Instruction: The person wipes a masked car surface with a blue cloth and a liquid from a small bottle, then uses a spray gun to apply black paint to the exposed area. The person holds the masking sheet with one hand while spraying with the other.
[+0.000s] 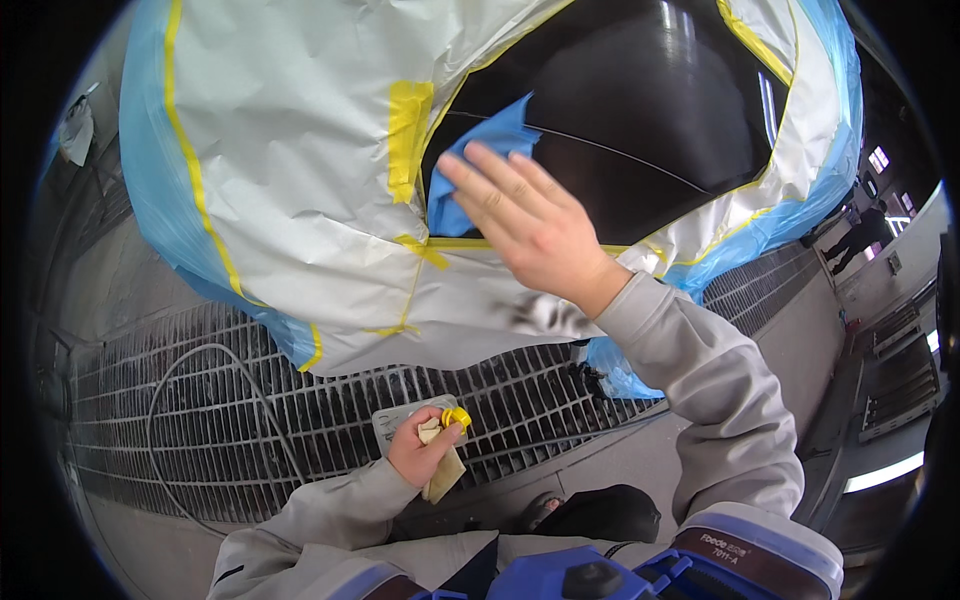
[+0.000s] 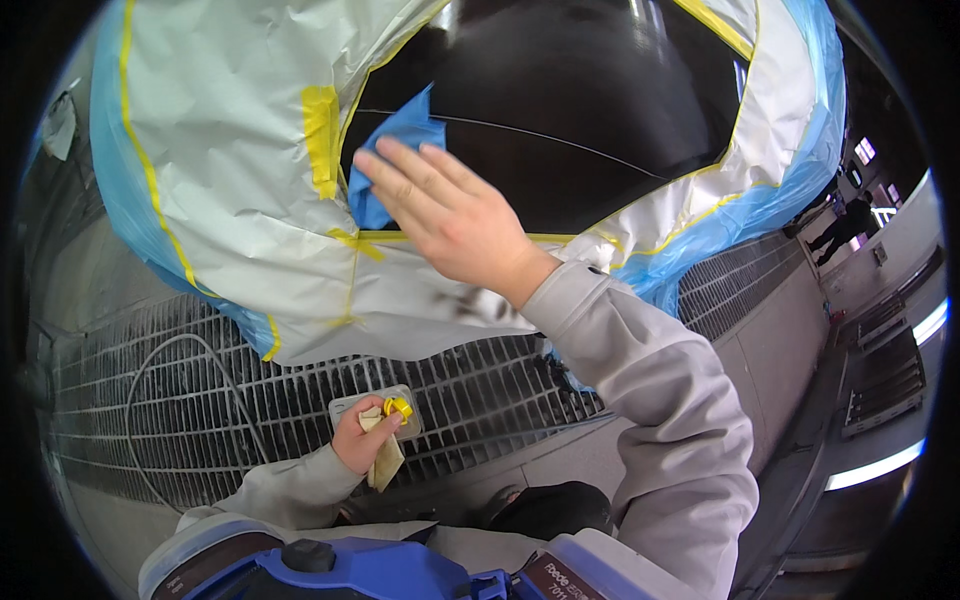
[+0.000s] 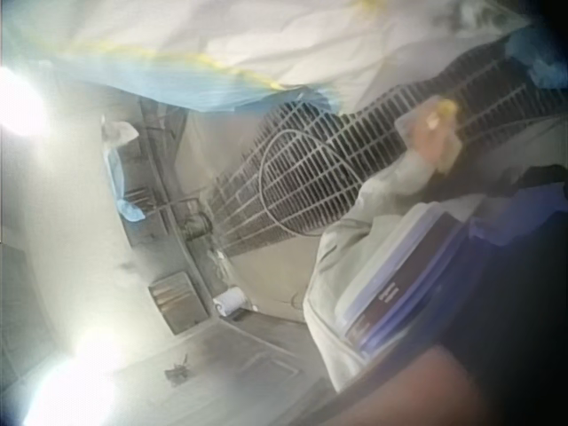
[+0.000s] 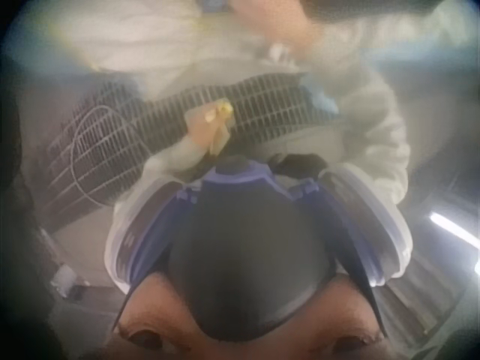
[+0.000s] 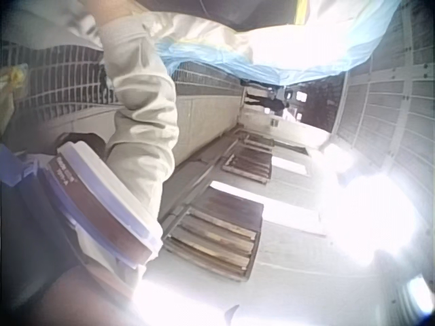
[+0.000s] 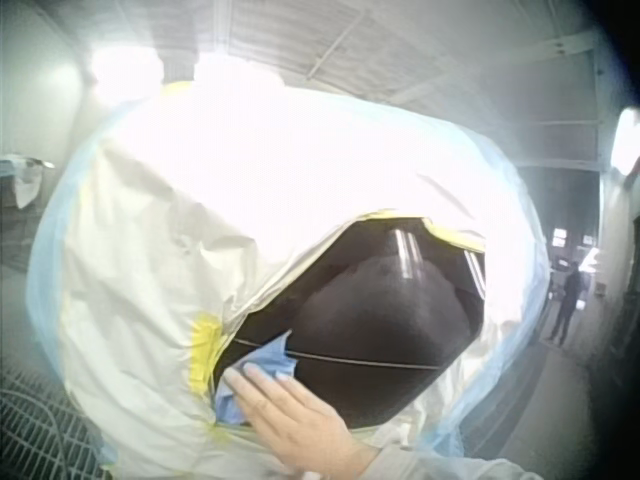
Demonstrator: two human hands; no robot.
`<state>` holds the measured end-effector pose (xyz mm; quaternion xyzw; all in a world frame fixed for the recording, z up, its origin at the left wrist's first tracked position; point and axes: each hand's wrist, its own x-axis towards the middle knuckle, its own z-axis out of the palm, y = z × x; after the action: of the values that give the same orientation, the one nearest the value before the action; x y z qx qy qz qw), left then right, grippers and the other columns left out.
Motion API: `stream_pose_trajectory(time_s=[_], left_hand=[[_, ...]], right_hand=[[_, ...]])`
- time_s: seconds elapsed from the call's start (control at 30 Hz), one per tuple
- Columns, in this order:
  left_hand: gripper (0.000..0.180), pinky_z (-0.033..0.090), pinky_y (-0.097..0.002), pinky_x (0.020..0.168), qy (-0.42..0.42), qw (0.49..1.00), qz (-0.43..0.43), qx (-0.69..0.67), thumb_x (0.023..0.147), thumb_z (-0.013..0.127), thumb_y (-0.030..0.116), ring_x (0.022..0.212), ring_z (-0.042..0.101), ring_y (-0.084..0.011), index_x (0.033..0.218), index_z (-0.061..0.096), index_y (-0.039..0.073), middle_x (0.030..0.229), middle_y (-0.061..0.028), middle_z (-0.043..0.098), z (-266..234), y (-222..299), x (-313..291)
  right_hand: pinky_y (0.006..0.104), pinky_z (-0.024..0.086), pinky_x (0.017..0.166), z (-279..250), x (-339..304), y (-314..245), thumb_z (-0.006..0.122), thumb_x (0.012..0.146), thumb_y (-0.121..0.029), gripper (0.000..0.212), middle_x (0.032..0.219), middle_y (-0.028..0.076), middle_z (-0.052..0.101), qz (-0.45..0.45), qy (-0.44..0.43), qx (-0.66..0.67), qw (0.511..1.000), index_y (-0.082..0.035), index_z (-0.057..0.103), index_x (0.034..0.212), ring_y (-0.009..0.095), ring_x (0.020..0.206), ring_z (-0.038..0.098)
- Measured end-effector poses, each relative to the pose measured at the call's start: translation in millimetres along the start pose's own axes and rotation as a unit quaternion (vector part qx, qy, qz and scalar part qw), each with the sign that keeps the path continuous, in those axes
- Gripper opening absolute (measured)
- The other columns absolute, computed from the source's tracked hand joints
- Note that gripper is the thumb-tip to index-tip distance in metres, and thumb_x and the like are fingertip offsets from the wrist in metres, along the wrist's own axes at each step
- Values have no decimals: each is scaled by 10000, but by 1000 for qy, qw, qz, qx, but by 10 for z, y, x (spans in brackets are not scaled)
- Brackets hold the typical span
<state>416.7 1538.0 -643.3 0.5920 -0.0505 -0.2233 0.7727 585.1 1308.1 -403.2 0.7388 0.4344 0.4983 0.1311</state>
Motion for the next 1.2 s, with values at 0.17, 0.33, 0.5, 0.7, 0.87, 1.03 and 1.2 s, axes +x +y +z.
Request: stream_pose_trajectory(time_s=[0.17,0.33,0.5,0.7,0.87,1.03,1.2], left_hand=[[147,503,-236,789,5,1000,2,5,1045,709,130,884,613,-47,1136,647,33,996,18,684,-18,24,-59],[141,517,-252,828,0,1000,6,20,1044,698,123,906,645,-83,1132,633,34,1008,-6,690,5,0,16],[130,507,-248,817,0,1000,0,10,1043,699,117,896,629,-69,1124,636,36,995,3,681,17,-6,-7],[132,498,-250,794,10,1000,-3,27,1043,705,130,874,608,-60,1110,643,35,963,8,674,15,28,-28],[125,497,-251,804,4,1000,-13,27,1044,699,119,892,608,-58,1116,642,35,988,10,679,22,43,-27],[135,489,-238,796,-11,1000,15,19,1042,710,122,888,590,-49,1120,638,39,989,19,661,29,46,-33],[141,475,-232,752,-18,1000,4,11,1044,718,137,850,564,-32,1116,642,42,952,35,636,39,53,-64]], right_hand=[[508,450,1173,-179,190,657,649,904,-39,386,1498,102,649,115,74,-87,987,-38,720,1284,314,1425,584],[479,431,1198,-58,186,60,656,945,-88,312,1528,99,625,85,14,2,996,-54,743,1243,289,1431,582],[433,441,1197,137,-150,84,649,945,-140,307,1556,69,603,25,-17,-12,999,-66,771,1216,253,1436,572],[406,424,1212,33,-165,-59,647,970,-139,340,1567,50,597,-49,-76,-3,996,-52,758,1280,240,1466,542],[410,426,1200,15,-109,153,640,967,-142,319,1582,40,583,19,-67,-29,997,-63,758,1252,184,1455,553],[448,458,1175,63,-194,-78,649,932,-115,352,1575,46,595,-27,-77,22,996,-50,744,1265,234,1463,555],[441,452,1175,-20,-1,144,666,916,-124,356,1567,30,605,28,-25,-19,999,-55,746,1256,199,1438,580]])
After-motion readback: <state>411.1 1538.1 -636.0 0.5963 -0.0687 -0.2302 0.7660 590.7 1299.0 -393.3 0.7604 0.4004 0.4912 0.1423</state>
